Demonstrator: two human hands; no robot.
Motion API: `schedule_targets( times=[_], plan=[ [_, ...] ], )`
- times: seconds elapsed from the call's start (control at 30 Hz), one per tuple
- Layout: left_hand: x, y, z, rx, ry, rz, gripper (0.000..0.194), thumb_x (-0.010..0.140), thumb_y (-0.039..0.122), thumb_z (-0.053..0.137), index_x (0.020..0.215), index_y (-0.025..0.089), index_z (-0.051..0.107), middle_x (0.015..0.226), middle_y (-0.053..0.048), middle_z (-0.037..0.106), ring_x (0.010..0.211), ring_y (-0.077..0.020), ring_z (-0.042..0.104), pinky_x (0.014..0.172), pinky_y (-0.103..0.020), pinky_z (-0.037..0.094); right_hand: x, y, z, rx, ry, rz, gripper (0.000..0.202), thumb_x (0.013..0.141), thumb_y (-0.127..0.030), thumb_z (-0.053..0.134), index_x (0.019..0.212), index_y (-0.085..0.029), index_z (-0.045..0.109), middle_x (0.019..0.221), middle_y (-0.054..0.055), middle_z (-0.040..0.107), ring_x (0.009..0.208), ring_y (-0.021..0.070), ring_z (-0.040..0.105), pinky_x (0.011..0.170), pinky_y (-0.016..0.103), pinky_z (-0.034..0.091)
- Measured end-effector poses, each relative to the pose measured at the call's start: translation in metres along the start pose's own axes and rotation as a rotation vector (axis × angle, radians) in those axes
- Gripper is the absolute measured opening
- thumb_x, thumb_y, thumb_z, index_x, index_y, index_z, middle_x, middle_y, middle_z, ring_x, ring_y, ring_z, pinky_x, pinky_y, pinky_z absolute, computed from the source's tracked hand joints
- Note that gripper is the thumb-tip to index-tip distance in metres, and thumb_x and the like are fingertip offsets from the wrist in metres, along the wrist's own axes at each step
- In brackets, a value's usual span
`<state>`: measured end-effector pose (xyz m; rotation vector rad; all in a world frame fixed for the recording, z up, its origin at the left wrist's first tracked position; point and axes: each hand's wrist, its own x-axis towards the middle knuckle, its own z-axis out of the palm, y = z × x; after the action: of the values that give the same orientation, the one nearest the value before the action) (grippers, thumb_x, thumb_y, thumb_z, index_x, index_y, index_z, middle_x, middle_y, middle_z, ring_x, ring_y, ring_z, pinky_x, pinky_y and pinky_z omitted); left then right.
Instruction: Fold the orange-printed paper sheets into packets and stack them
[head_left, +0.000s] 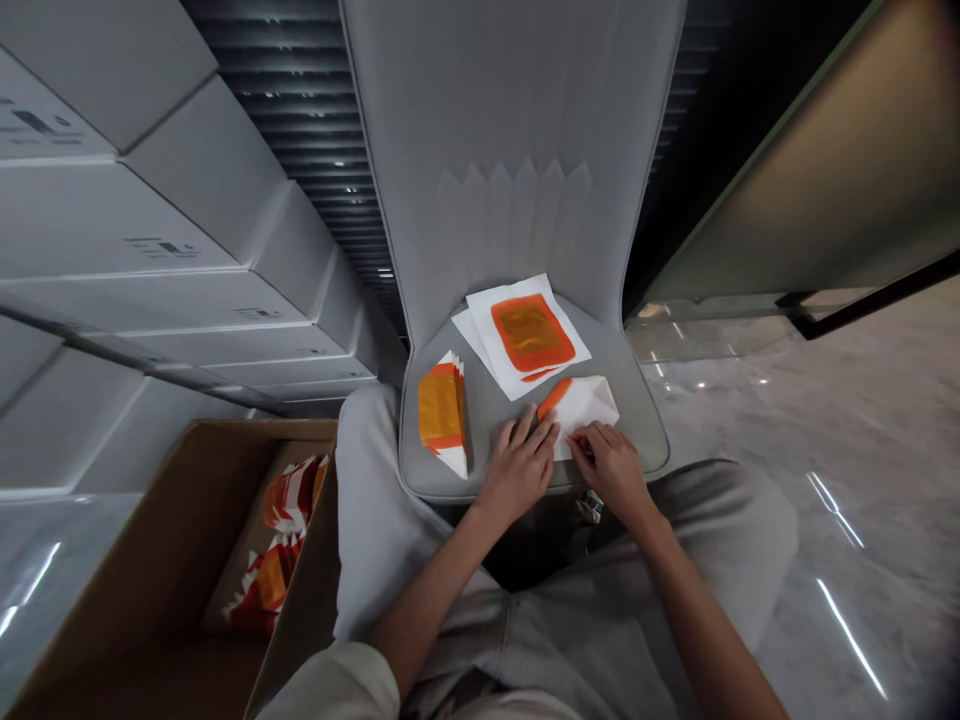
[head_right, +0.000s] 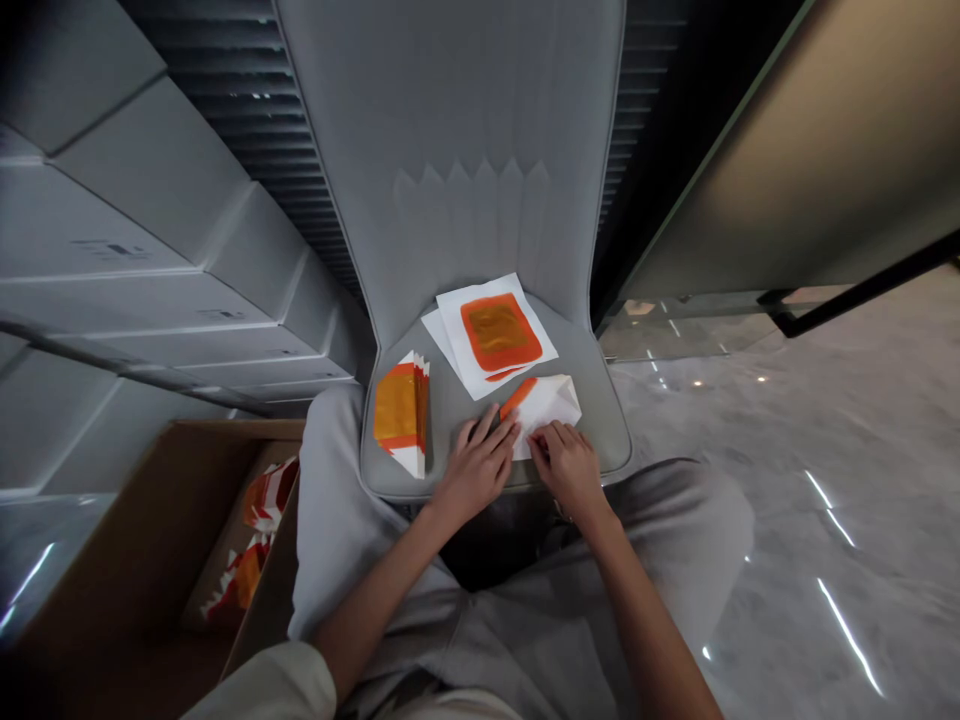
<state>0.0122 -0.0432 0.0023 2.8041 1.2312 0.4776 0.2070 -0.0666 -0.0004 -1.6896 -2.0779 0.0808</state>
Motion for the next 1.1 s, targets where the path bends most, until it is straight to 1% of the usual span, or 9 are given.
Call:
schedule_targets(
  times=[0.17, 0.37, 0.47, 0.57, 0.67, 0.8, 0.87, 0.97, 1.1],
  plan=[
    [-0.001, 0.002, 0.002, 0.006, 0.013, -0.013, 0.05, 0.101, 0.027, 0.046, 0.151, 0.023, 0.044, 0.163, -0.003, 0.034, 0.154, -0.0303, 0.02, 0.117, -0.049, 0.034, -0.001, -0.001, 0.001, -0.01, 0.006, 0.005, 0.014, 0.1, -0.028, 0.054, 0.09, -0.02, 0.06, 0.082, 0.004, 0.062, 0.08, 0.0206, 0.056, 0.075, 0.032, 0.038],
    [-0.002, 0.004, -0.004, -0.006, 0.004, -0.054, 0.051, 0.102, 0.028, 0.045, 0.153, 0.028, 0.042, 0.165, 0.001, 0.028, 0.155, -0.0324, 0.017, 0.12, -0.052, 0.03, -0.002, -0.003, 0.002, -0.011, -0.005, 0.037, 0.016, 0.102, -0.031, 0.053, 0.092, -0.021, 0.06, 0.083, 0.004, 0.062, 0.081, 0.0216, 0.056, 0.074, 0.033, 0.037],
    [-0.003, 0.007, -0.005, -0.01, 0.007, -0.084, 0.052, 0.102, 0.029, 0.046, 0.153, 0.029, 0.041, 0.166, -0.001, 0.026, 0.155, -0.0332, 0.017, 0.12, -0.055, 0.029, -0.004, -0.001, 0.002, 0.007, 0.002, 0.047, 0.02, 0.101, -0.039, 0.053, 0.1, -0.021, 0.061, 0.093, 0.007, 0.063, 0.088, 0.0244, 0.057, 0.078, 0.035, 0.039],
    [-0.004, 0.008, -0.004, -0.016, 0.011, -0.097, 0.052, 0.101, 0.03, 0.047, 0.153, 0.028, 0.042, 0.166, -0.002, 0.028, 0.155, -0.034, 0.017, 0.12, -0.056, 0.03, -0.01, 0.004, 0.003, -0.039, 0.04, 0.089, 0.046, 0.093, -0.06, 0.057, 0.115, -0.02, 0.059, 0.117, 0.016, 0.059, 0.1, 0.0318, 0.055, 0.086, 0.043, 0.042],
    [-0.004, 0.008, -0.003, -0.021, 0.014, -0.097, 0.052, 0.101, 0.03, 0.048, 0.152, 0.028, 0.043, 0.165, -0.003, 0.03, 0.154, -0.0346, 0.018, 0.119, -0.058, 0.031, -0.017, 0.006, 0.008, -0.093, 0.072, 0.176, 0.063, 0.088, -0.072, 0.055, 0.117, -0.016, 0.058, 0.124, 0.023, 0.052, 0.108, 0.0386, 0.052, 0.091, 0.054, 0.041],
    [-0.004, 0.008, -0.003, -0.019, 0.009, -0.1, 0.051, 0.101, 0.03, 0.047, 0.152, 0.029, 0.043, 0.165, -0.002, 0.03, 0.154, -0.0351, 0.018, 0.119, -0.058, 0.03, -0.023, 0.006, 0.011, -0.133, 0.13, 0.261, 0.066, 0.087, -0.075, 0.052, 0.113, -0.015, 0.056, 0.119, 0.024, 0.049, 0.11, 0.0417, 0.051, 0.09, 0.059, 0.042],
    [-0.004, 0.006, -0.004, -0.017, 0.01, -0.099, 0.051, 0.101, 0.029, 0.048, 0.152, 0.029, 0.043, 0.165, -0.002, 0.03, 0.154, -0.0354, 0.017, 0.119, -0.058, 0.03, -0.024, 0.009, 0.008, -0.156, 0.171, 0.283, 0.069, 0.085, -0.076, 0.053, 0.116, -0.015, 0.055, 0.122, 0.026, 0.048, 0.11, 0.0431, 0.051, 0.089, 0.061, 0.043],
    [-0.004, 0.001, -0.007, -0.022, -0.002, -0.075, 0.051, 0.1, 0.029, 0.049, 0.151, 0.03, 0.044, 0.165, -0.002, 0.031, 0.154, -0.036, 0.016, 0.119, -0.06, 0.029, -0.027, 0.024, -0.001, -0.168, 0.207, 0.287, 0.081, 0.083, -0.077, 0.055, 0.132, -0.012, 0.05, 0.138, 0.032, 0.04, 0.122, 0.0486, 0.045, 0.092, 0.065, 0.041],
    [-0.005, -0.007, -0.013, -0.038, -0.046, -0.008, 0.056, 0.096, 0.019, 0.052, 0.151, 0.027, 0.044, 0.165, -0.002, 0.029, 0.155, -0.0366, 0.012, 0.12, -0.062, 0.026, -0.031, 0.056, -0.015, -0.117, 0.19, 0.216, 0.104, 0.08, -0.075, 0.063, 0.155, -0.012, 0.028, 0.156, 0.031, 0.026, 0.139, 0.0498, 0.034, 0.103, 0.067, 0.037]
  ],
)
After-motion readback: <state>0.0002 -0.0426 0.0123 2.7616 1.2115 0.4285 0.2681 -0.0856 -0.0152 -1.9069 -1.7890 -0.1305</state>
